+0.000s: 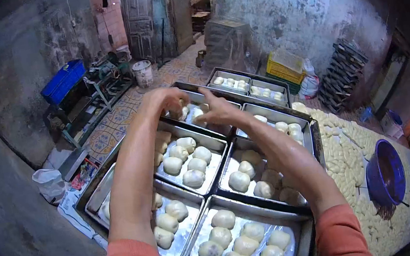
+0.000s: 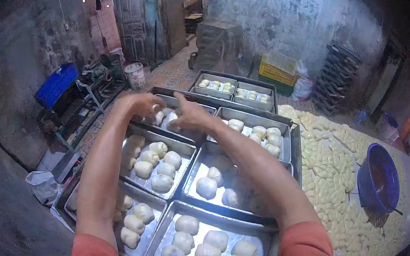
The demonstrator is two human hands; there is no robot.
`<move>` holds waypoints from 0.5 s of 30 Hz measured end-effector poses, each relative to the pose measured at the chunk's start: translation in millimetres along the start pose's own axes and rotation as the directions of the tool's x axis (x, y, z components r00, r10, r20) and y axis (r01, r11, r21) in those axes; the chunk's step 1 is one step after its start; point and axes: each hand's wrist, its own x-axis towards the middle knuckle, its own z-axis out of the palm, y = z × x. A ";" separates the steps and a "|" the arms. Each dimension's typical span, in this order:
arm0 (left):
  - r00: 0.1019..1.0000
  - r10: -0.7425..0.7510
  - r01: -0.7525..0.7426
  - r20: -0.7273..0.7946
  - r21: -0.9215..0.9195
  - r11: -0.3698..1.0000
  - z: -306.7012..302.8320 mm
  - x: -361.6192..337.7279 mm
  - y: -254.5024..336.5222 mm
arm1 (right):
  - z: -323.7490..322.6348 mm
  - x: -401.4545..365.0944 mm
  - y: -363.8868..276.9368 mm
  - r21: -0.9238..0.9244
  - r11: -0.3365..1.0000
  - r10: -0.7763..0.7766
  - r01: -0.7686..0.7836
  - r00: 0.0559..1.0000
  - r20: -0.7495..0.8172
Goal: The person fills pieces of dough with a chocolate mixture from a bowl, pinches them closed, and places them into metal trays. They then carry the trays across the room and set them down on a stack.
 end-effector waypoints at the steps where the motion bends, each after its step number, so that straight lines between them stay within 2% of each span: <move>1: 0.999 0.034 -0.034 -0.003 0.019 0.999 2.3 6.7 -5.8 | 8.0 0.7 -0.3 -0.084 0.993 -0.085 0.080 0.995 -0.048; 2: 0.998 0.064 -0.064 0.000 0.038 0.997 5.2 12.9 -12.4 | 6.1 5.0 2.9 0.031 0.998 -0.055 0.054 0.998 0.017; 4: 0.992 0.124 -0.125 0.018 0.077 0.989 16.3 24.6 -21.4 | 2.6 6.0 -2.1 -0.007 0.999 0.048 -0.048 0.999 0.002; 5: 0.999 0.045 -0.045 -0.018 0.007 0.999 14.2 1.5 -9.8 | -9.1 -3.0 -15.5 0.062 0.998 0.022 -0.026 0.998 0.066; 8: 0.999 0.045 -0.046 0.005 0.065 0.997 13.5 10.0 -14.9 | -2.5 7.8 -0.2 -0.303 0.952 -0.028 0.047 0.997 0.068; 10: 0.998 0.044 -0.040 -0.044 0.086 0.995 11.9 1.3 -5.1 | -5.3 -5.3 -9.1 -0.420 0.899 -0.147 0.123 0.989 -0.025; 11: 0.996 0.062 -0.058 -0.058 0.080 0.995 8.9 -4.1 0.0 | -9.2 -3.0 -11.3 -0.477 0.868 -0.135 0.140 0.990 0.045; 14: 0.989 0.036 -0.027 -0.143 0.059 0.998 6.1 -22.1 17.6 | -16.2 -16.8 -14.5 -0.604 0.760 -0.337 0.239 0.940 -0.051; 15: 0.982 0.073 -0.051 -0.175 0.127 0.991 2.0 -35.2 28.4 | -22.9 -22.7 -19.0 -0.605 0.763 -0.337 0.229 0.939 -0.071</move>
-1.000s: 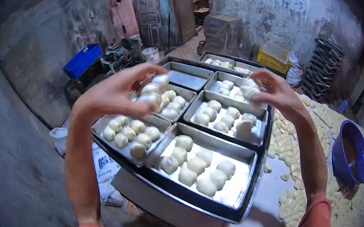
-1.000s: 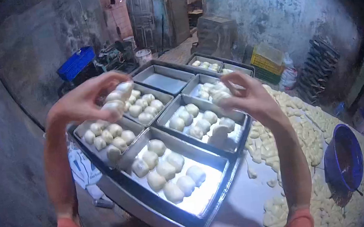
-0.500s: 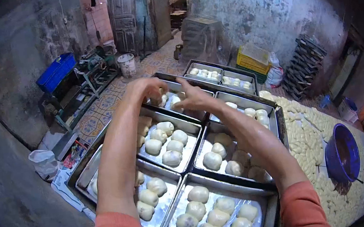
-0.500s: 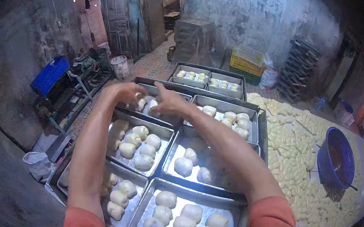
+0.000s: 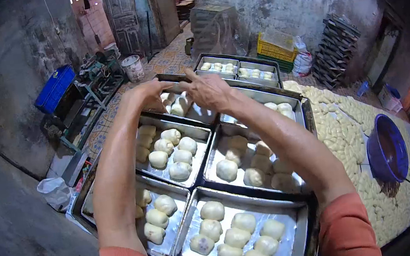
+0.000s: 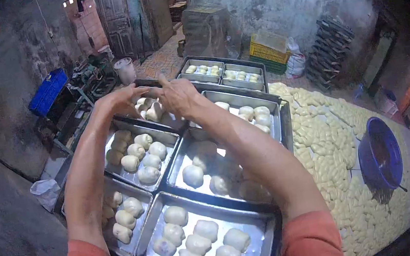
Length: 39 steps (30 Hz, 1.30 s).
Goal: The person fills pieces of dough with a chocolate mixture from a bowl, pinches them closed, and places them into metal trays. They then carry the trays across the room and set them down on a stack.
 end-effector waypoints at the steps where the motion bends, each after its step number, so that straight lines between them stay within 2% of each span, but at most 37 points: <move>1: 0.999 0.037 -0.034 -0.033 0.064 0.997 -4.4 -6.6 8.4 | -16.5 -0.3 -4.0 -0.014 0.998 0.056 -0.055 0.997 0.062; 2: 0.988 0.109 -0.101 -0.114 0.075 0.992 3.1 5.9 -7.1 | -32.3 -4.4 -1.6 0.013 0.999 0.029 -0.030 0.996 0.080; 3: 0.990 0.111 -0.105 -0.088 0.070 0.992 1.9 3.2 0.2 | -43.9 -10.8 3.6 0.040 0.999 0.003 -0.007 0.995 0.097; 4: 0.991 0.114 -0.111 -0.062 0.064 0.992 0.8 -1.6 9.3 | -58.6 -20.8 1.4 0.024 1.000 0.009 -0.009 0.999 0.037; 5: 0.992 0.119 -0.117 -0.033 0.057 0.991 1.3 -4.8 17.8 | -77.6 -30.9 4.6 0.022 0.999 0.043 -0.046 0.991 0.124; 6: 0.973 0.231 -0.225 -0.002 0.203 0.953 4.4 -6.8 26.3 | -92.6 -47.0 8.4 0.054 0.998 0.021 -0.023 1.000 0.022; 7: 0.963 0.270 -0.269 0.015 0.166 0.949 6.6 -12.3 29.8 | -104.8 -65.4 13.0 0.081 0.997 0.006 0.000 0.997 -0.077; 9: 0.939 0.339 -0.344 0.060 0.093 0.934 16.7 -4.5 17.8 | -130.7 -102.5 20.9 0.112 0.991 0.084 -0.067 0.984 -0.157; 10: 0.947 0.319 -0.321 0.042 0.083 0.943 19.6 -8.0 13.9 | -143.0 -127.0 26.0 0.142 0.990 0.045 -0.002 0.953 -0.299; 11: 0.950 0.309 -0.311 0.033 0.070 0.948 17.9 -13.2 14.4 | -154.5 -153.6 29.2 0.241 0.968 0.144 -0.070 0.941 -0.307; 12: 0.972 0.232 -0.233 0.031 0.042 0.972 11.0 -24.5 19.6 | -154.6 -180.9 37.4 0.278 0.958 0.177 -0.065 0.900 -0.399; 13: 0.995 0.092 -0.087 0.049 -0.091 0.992 6.1 -32.5 21.5 | -153.4 -213.0 46.4 0.306 0.950 0.207 -0.058 0.850 -0.483; 14: 0.999 0.023 -0.020 0.027 -0.102 0.995 -4.3 -47.7 37.2 | -155.9 -247.3 50.7 0.323 0.932 0.310 -0.164 0.822 -0.478; 15: 0.974 0.172 -0.194 -0.147 -0.150 0.969 -4.8 -65.8 35.6 | -151.1 -281.6 54.1 0.388 0.871 0.459 -0.301 0.781 -0.424; 17: 0.984 0.071 -0.096 -0.161 -0.155 0.983 -19.8 -108.0 70.2 | -112.0 -350.8 62.9 0.562 0.707 0.675 -0.429 0.645 -0.357; 19: 0.965 0.061 -0.097 -0.253 -0.129 0.987 -30.0 -157.8 90.8 | -56.1 -415.2 65.6 0.407 0.585 0.793 -0.701 0.599 -0.109; 21: 0.906 0.018 0.039 -0.424 0.125 0.991 -25.3 -215.6 129.4 | 4.4 -462.9 52.0 0.344 0.515 0.805 -0.786 0.581 0.122; 22: 0.870 0.095 0.019 -0.484 0.224 0.974 -21.3 -239.0 136.8 | 28.1 -479.6 34.5 0.391 0.472 0.808 -0.790 0.565 0.167; 23: 0.829 0.178 0.003 -0.531 0.322 0.947 -14.2 -260.7 145.6 | 61.5 -498.7 32.1 0.389 0.590 0.740 -0.708 0.667 0.091; 24: 0.817 0.245 -0.094 -0.521 0.299 0.950 -2.1 -284.4 160.3 | 44.3 -489.5 13.0 0.326 0.572 0.726 -0.752 0.650 0.226; 25: 0.798 0.310 -0.190 -0.516 0.273 0.943 14.0 -311.8 181.4 | 73.2 -495.9 9.1 0.300 0.707 0.681 -0.641 0.731 -0.042; 27: 0.743 0.430 -0.372 -0.513 0.218 0.902 49.1 -364.2 235.1 | 92.0 -495.2 18.1 0.376 0.710 0.610 -0.596 0.787 0.095; 28: 0.705 0.488 -0.458 -0.515 0.195 0.867 63.7 -381.7 265.6 | 90.7 -493.2 23.2 0.398 0.701 0.604 -0.593 0.789 0.113; 30: 0.634 0.608 -0.706 -0.478 -0.037 0.707 87.1 -376.5 327.0 | 82.7 -495.0 26.1 0.440 0.674 0.592 -0.593 0.790 0.156; 31: 0.589 0.665 -0.804 -0.460 -0.250 0.539 106.5 -359.4 356.5 | 67.5 -502.0 24.3 0.660 0.403 0.594 -0.634 0.730 0.339; 32: 0.623 0.674 -0.781 -0.397 -0.359 0.511 126.5 -351.9 377.1 | 41.5 -511.2 23.0 0.765 0.071 0.523 -0.640 0.677 0.518; 33: 0.681 0.610 -0.716 -0.405 -0.541 0.441 157.1 -341.2 396.6 | 18.3 -521.5 22.3 0.743 -0.274 0.388 -0.610 0.637 0.666; 34: 0.803 0.504 -0.572 -0.319 -0.649 0.501 176.4 -333.0 415.2 | 3.5 -535.5 19.8 0.733 -0.303 0.375 -0.609 0.631 0.679; 35: 0.930 0.281 -0.362 -0.236 -0.720 0.592 194.7 -321.9 444.2 | -10.7 -552.0 14.6 0.718 -0.333 0.361 -0.611 0.621 0.696; 36: 0.967 0.137 -0.254 -0.214 -0.796 0.550 225.3 -303.5 461.3 | -27.6 -569.1 6.1 0.735 -0.444 0.326 -0.513 0.672 0.665; 37: 0.971 0.027 -0.213 -0.237 -0.814 0.540 259.3 -283.7 474.4 | -34.2 -583.3 -6.7 0.742 -0.506 0.354 -0.439 0.679 0.643; 38: 0.982 -0.100 -0.105 -0.161 -0.901 0.420 282.9 -265.1 491.6 | -39.2 -596.5 -19.3 0.744 -0.564 0.387 -0.358 0.681 0.621; 39: 0.982 -0.153 -0.041 -0.110 -0.916 0.399 300.6 -248.3 506.6 | -42.8 -607.8 -28.8 0.741 -0.615 0.424 -0.269 0.679 0.599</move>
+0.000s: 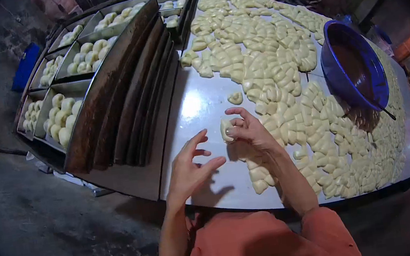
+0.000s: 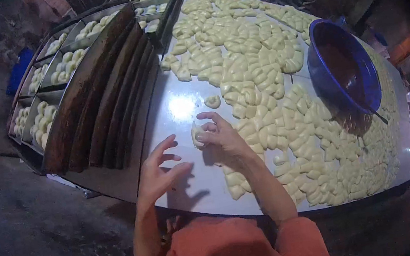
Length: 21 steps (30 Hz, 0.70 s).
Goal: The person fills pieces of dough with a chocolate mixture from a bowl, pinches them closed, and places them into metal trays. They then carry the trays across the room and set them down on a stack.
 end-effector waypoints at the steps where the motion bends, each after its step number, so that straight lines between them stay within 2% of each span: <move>1: 1.000 -0.015 0.016 0.014 -0.032 0.999 20.8 11.0 -23.2 | -4.3 -10.8 3.3 -0.048 0.999 -0.007 0.008 1.000 0.026; 2: 0.995 -0.064 0.073 0.072 -0.143 0.987 34.5 17.2 -21.8 | -2.0 -21.7 4.3 -0.027 0.999 0.025 -0.025 1.000 0.001; 4: 0.983 -0.099 0.130 0.152 -0.211 0.969 45.4 22.4 -17.2 | 4.2 -41.1 0.8 0.021 0.997 0.078 -0.077 0.995 -0.057; 5: 0.987 -0.058 0.087 0.148 -0.195 0.977 50.4 25.0 -26.5 | -12.7 -42.2 5.4 -0.067 0.988 0.136 -0.137 0.991 -0.016; 8: 0.987 0.013 0.016 0.161 -0.179 0.984 61.3 29.7 -35.0 | -38.9 -48.2 31.2 -0.323 0.931 -0.208 0.171 0.975 -0.081; 9: 0.986 0.016 0.016 0.168 -0.185 0.983 64.3 30.9 -31.5 | -29.6 -55.7 14.9 -0.292 0.948 -0.161 0.125 0.982 -0.102; 11: 0.971 0.027 0.019 0.237 -0.188 0.982 67.5 37.8 -35.9 | -33.3 -58.8 13.8 -0.309 0.925 -0.275 0.222 0.951 -0.139; 12: 0.992 0.082 -0.059 0.100 -0.212 0.976 75.0 38.9 -28.9 | -35.4 -59.7 13.0 -0.320 0.908 -0.329 0.268 0.932 -0.152; 13: 0.990 0.134 -0.140 -0.042 -0.224 0.964 87.4 39.2 -16.9 | -38.5 -61.0 12.6 -0.205 0.969 -0.189 0.140 0.952 -0.243; 14: 0.966 0.179 -0.219 -0.185 -0.225 0.949 98.6 40.1 -9.1 | -36.2 -61.7 9.8 -0.199 0.958 -0.252 0.204 0.935 -0.251; 15: 0.929 0.295 -0.336 -0.225 -0.174 0.925 107.8 49.2 -15.3 | -29.1 -62.6 4.6 -0.194 0.944 -0.311 0.267 0.914 -0.259; 16: 0.916 0.338 -0.383 -0.216 -0.226 0.896 115.4 48.7 -6.4 | -22.4 -63.5 0.1 -0.189 0.926 -0.368 0.326 0.891 -0.266; 17: 0.901 0.379 -0.427 -0.209 -0.278 0.861 123.5 46.0 6.4 | -18.0 -65.4 -2.0 -0.102 0.940 -0.340 0.325 0.905 -0.257; 18: 0.884 0.420 -0.466 -0.204 -0.330 0.821 133.7 44.7 15.0 | -11.0 -70.6 -11.0 0.093 0.951 -0.272 0.296 0.939 -0.210; 19: 0.929 0.326 -0.368 -0.172 -0.377 0.850 147.5 43.7 15.3 | -12.7 -72.5 -11.6 0.236 0.929 -0.239 0.285 0.949 -0.205; 20: 0.795 0.500 -0.595 -0.342 -0.279 0.754 160.4 52.8 2.9 | -15.1 -73.9 -13.1 0.374 0.887 -0.208 0.270 0.958 -0.197; 21: 0.792 0.507 -0.604 -0.339 -0.324 0.728 169.6 54.5 1.4 | -16.8 -75.1 -20.5 0.403 0.874 -0.213 0.271 0.960 -0.184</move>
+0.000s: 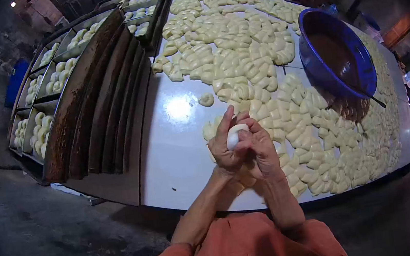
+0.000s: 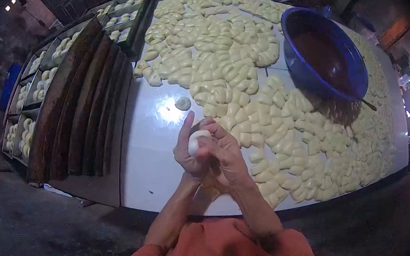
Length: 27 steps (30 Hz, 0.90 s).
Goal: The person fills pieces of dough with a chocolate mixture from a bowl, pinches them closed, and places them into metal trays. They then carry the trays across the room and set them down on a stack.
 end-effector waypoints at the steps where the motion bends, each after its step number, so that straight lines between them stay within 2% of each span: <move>1: 1.000 0.008 -0.007 0.008 -0.055 0.998 6.3 -3.0 -4.3 | 3.2 0.8 -10.9 0.031 1.000 -0.003 0.002 1.000 0.013; 3: 0.996 -0.004 0.011 0.089 -0.078 0.997 15.1 -11.2 -32.0 | -5.9 7.1 -25.1 0.049 0.999 0.006 -0.008 0.999 0.035; 5: 0.958 -0.187 0.224 0.216 -0.160 0.961 27.1 -16.1 -40.8 | -29.1 18.3 -39.9 0.012 1.000 0.018 -0.019 0.998 0.056; 6: 0.882 -0.348 0.422 0.318 -0.204 0.883 27.2 -17.0 -38.0 | -32.7 21.7 -59.8 -0.072 0.997 0.038 -0.035 0.998 0.042; 7: 0.766 -0.481 0.604 0.426 -0.220 0.766 27.3 -15.8 -34.4 | -38.3 28.1 -76.6 -0.088 0.989 -0.117 0.115 0.993 -0.018; 8: 0.764 -0.472 0.608 0.439 -0.249 0.753 25.1 -9.3 -21.1 | -47.6 35.9 -101.9 -0.186 0.938 -0.313 0.293 0.946 -0.088; 9: 0.705 -0.529 0.647 0.472 -0.123 0.752 19.2 -1.0 -13.1 | -58.8 43.9 -141.9 -0.285 0.884 -0.391 0.369 0.920 -0.023; 10: 0.648 -0.586 0.668 0.487 0.006 0.744 10.8 2.8 -10.3 | -79.5 53.6 -181.6 -0.504 0.734 -0.528 0.455 0.849 -0.003; 11: 0.646 -0.597 0.642 0.476 0.083 0.762 2.2 0.5 -17.1 | -97.9 62.3 -218.3 -0.688 0.534 -0.639 0.491 0.768 0.053; 13: 0.663 -0.659 0.678 0.354 0.089 0.730 -5.6 13.5 -8.3 | -104.4 67.3 -275.5 -0.855 0.428 -0.623 0.294 0.781 -0.044; 15: 0.677 -0.683 0.671 0.274 0.150 0.726 -15.3 21.0 -15.1 | -139.7 87.8 -314.4 -0.992 0.123 -0.560 0.020 0.827 -0.053; 16: 0.684 -0.680 0.672 0.265 0.134 0.728 -17.2 20.3 -20.3 | -161.9 99.3 -326.3 -0.993 -0.048 -0.526 -0.112 0.848 -0.071; 18: 0.696 -0.676 0.675 0.243 0.101 0.731 -19.1 15.8 -32.2 | -211.5 119.5 -336.0 -0.954 -0.221 -0.340 -0.202 0.933 -0.119; 20: 0.633 -0.726 0.717 0.270 0.150 0.681 -13.3 19.5 -23.5 | -252.4 131.2 -329.2 -0.897 -0.364 -0.191 -0.251 0.963 -0.191; 23: 0.567 -0.757 0.726 0.326 0.237 0.646 -11.6 21.4 -11.0 | -279.9 136.1 -331.6 -0.913 -0.322 0.073 -0.249 0.955 -0.286; 24: 0.553 -0.760 0.729 0.342 0.244 0.640 -14.3 20.6 -11.3 | -264.3 128.9 -334.5 -0.940 -0.050 0.114 -0.338 0.933 -0.341; 27: 0.537 -0.780 0.751 0.321 0.241 0.615 -18.3 16.1 -15.5 | -249.7 124.3 -336.8 -0.890 0.156 0.015 -0.428 0.902 -0.431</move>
